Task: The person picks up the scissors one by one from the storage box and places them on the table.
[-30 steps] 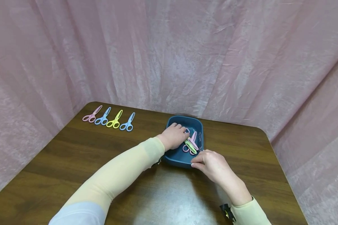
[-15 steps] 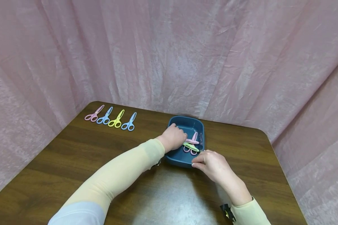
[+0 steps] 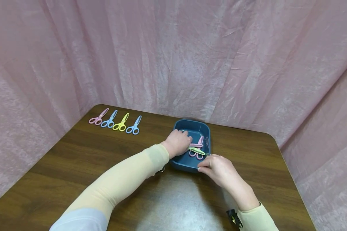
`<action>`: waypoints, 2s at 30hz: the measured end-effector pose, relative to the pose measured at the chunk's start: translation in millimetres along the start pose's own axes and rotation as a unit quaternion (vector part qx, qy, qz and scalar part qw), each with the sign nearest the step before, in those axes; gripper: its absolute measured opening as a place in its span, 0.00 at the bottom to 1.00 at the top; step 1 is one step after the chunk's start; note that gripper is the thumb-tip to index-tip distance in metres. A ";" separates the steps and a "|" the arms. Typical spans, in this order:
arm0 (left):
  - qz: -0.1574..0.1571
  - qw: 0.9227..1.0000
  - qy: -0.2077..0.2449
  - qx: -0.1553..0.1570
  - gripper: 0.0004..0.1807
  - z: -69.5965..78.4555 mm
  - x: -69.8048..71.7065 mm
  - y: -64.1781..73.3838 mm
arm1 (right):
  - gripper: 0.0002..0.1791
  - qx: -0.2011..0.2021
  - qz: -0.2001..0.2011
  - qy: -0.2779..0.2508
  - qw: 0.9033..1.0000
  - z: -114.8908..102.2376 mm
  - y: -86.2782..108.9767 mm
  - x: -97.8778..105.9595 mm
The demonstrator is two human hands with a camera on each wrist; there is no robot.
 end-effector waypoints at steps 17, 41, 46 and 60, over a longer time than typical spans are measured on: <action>-0.030 0.996 0.079 -0.038 0.38 6.6 6.6 34.5 | 0.03 -0.007 -0.012 -0.009 1.000 1.9 -0.9 -1.2; 0.062 0.996 0.052 -0.030 0.28 8.0 7.1 36.8 | 0.03 -0.010 -0.011 -0.006 1.000 1.4 -1.2 -2.5; 0.089 0.994 0.048 -0.031 0.28 7.4 12.0 42.3 | 0.03 -0.008 -0.006 -0.002 1.000 1.1 -0.9 -2.2; 0.156 0.984 0.088 0.011 0.29 -15.5 20.6 64.3 | 0.04 -0.012 -0.006 -0.010 1.000 0.6 -1.5 -1.2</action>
Point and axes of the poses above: each hand's wrist, its own y-axis away from the middle knuckle, its own x-axis out of the back of the hand, z = x × y, the point moved 9 cm from there along -y, towards the middle knuckle, and after that the axes turned 13 degrees about -z, right-handed, at the moved point
